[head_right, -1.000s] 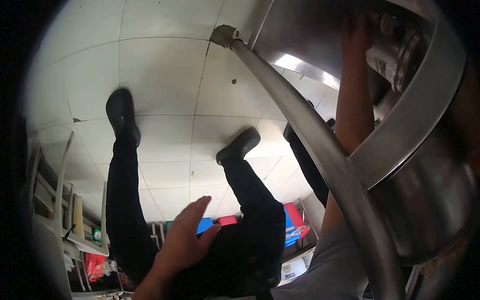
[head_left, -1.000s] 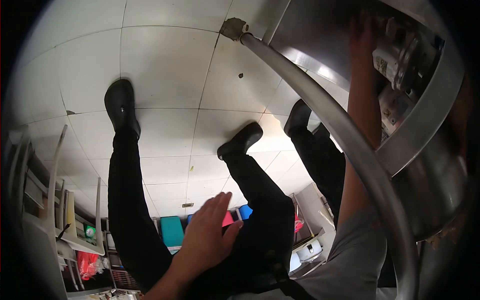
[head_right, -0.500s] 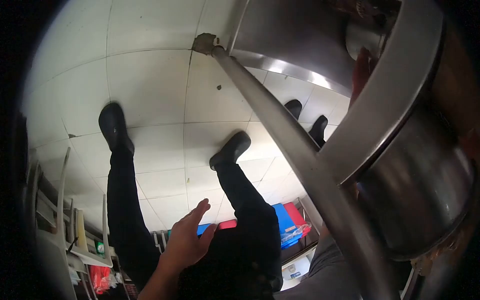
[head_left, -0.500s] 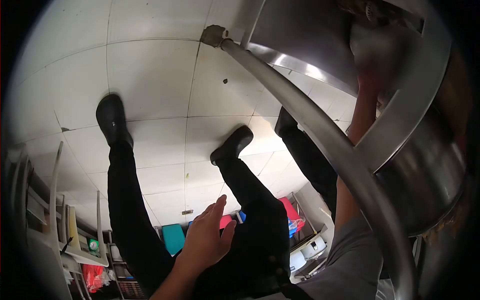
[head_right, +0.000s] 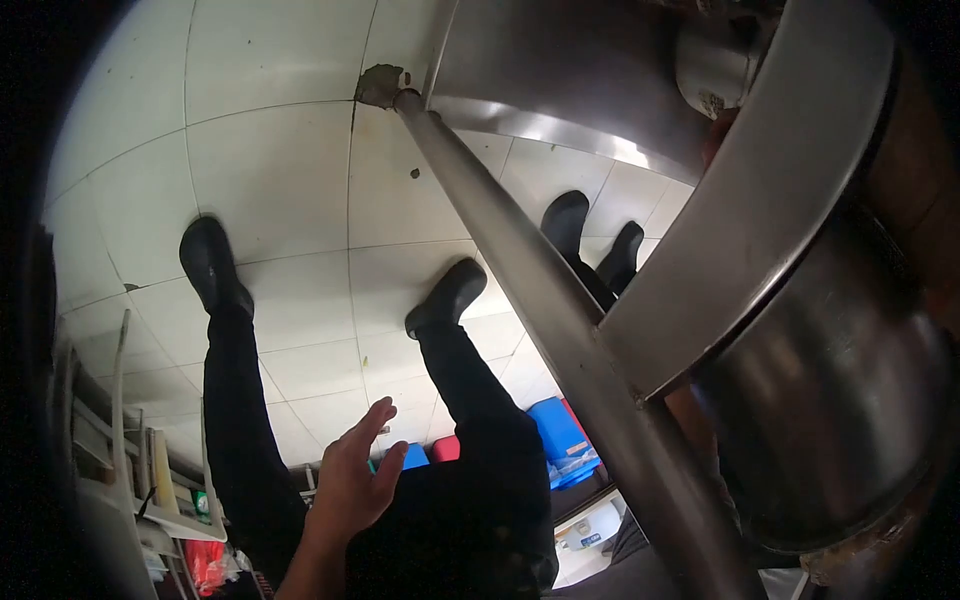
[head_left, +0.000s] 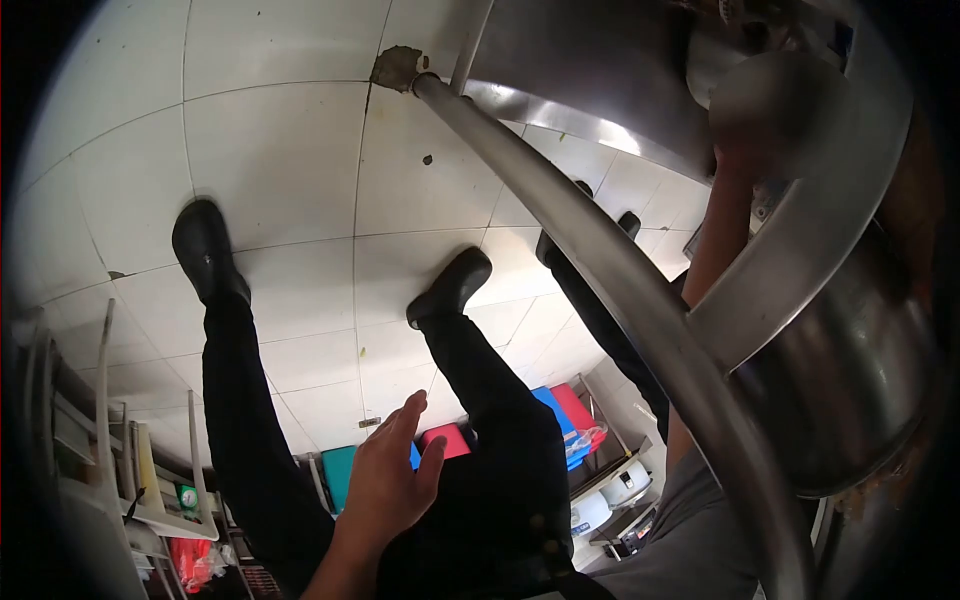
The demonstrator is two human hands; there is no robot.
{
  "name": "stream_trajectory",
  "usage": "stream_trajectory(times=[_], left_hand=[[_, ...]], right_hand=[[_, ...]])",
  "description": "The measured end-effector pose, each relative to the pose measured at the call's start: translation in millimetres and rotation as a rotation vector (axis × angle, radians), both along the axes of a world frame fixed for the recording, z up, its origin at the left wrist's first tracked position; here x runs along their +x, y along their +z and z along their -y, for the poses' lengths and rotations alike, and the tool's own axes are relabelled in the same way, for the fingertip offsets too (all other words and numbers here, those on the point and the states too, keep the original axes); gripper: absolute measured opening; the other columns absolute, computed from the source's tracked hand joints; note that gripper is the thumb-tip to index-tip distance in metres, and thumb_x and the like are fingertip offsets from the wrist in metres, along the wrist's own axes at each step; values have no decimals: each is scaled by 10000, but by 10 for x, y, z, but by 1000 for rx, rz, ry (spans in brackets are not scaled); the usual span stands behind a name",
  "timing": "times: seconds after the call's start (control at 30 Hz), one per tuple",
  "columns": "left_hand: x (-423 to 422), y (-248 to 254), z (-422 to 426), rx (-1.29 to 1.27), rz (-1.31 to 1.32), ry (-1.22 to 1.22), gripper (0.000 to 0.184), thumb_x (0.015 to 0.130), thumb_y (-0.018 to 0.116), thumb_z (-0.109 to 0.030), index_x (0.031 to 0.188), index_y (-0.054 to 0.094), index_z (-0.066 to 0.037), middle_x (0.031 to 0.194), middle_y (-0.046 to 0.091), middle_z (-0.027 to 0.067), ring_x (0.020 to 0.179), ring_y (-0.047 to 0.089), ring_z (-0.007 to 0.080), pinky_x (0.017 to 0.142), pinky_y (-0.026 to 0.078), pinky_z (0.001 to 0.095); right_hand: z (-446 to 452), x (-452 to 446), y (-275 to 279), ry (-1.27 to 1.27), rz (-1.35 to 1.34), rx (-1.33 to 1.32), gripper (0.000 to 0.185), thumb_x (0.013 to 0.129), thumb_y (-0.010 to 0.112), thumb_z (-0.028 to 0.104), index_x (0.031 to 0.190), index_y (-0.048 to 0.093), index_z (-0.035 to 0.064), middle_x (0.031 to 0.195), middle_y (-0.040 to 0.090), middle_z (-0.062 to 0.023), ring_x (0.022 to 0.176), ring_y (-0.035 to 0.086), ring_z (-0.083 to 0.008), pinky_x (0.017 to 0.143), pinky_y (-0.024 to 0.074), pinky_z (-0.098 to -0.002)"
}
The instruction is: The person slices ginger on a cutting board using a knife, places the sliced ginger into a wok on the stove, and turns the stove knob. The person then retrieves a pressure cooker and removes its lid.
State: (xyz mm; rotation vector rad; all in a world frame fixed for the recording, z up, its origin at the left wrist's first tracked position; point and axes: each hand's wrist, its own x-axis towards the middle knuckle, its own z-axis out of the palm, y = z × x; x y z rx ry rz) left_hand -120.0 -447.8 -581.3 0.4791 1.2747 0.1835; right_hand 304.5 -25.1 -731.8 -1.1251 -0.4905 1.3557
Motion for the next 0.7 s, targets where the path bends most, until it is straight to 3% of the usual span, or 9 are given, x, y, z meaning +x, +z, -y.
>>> stream_trajectory(times=[0.27, 0.37, 0.4, 0.57, 0.6, 0.7], left_hand=[[37, -64, 149, -23, -9, -51, 492, 878, 616, -133, 1313, 445, 24, 1205, 592, 234, 1158, 558, 363, 995, 432, 401], [69, -103, 253, -43, 3, -62, 493, 882, 621, -145, 1315, 454, 21, 1220, 587, 224, 1169, 554, 349, 996, 434, 396], [86, -118, 294, -45, 7, -60, 493, 882, 621, -145, 1315, 454, 21, 1220, 587, 224, 1169, 554, 349, 996, 434, 396], [188, -223, 574, -60, -10, -61, 476, 889, 625, -176, 1302, 484, 13, 1217, 602, 187, 1134, 579, 306, 949, 465, 371], [213, -263, 637, -79, -15, -66, 466, 892, 621, -179, 1300, 491, 7, 1215, 605, 182, 1124, 583, 302, 939, 469, 369], [267, -351, 795, -79, -60, -80, 456, 894, 617, -197, 1293, 506, -6, 1202, 614, 177, 1119, 584, 301, 909, 478, 380]], right_hand=[[1128, 326, -128, 7, -77, -55, 369, 926, 423, 351, 1037, 581, 36, 1004, 632, -142, 941, 600, -285, 756, 515, -380], [1663, 339, -99, 175, -246, -59, 365, 929, 414, 343, 1011, 598, 38, 976, 645, -130, 922, 605, -273, 736, 516, -368], [1817, 391, -237, 520, -487, -11, 436, 894, 590, 332, 1213, 565, 35, 1180, 611, -135, 1064, 597, -268, 944, 471, -425], [2405, -1289, 284, -40, 55, -235, 318, 932, 483, 284, 1060, 619, 27, 995, 662, -137, 912, 636, -265, 800, 524, -360], [2452, -954, 69, 78, -129, -154, 323, 920, 529, 245, 1127, 586, 3, 1060, 659, -136, 1007, 623, -287, 844, 515, -389], [2810, -1636, 530, 55, -159, -322, 300, 917, 554, 176, 1146, 555, -18, 1062, 662, -146, 978, 641, -295, 799, 532, -381]])
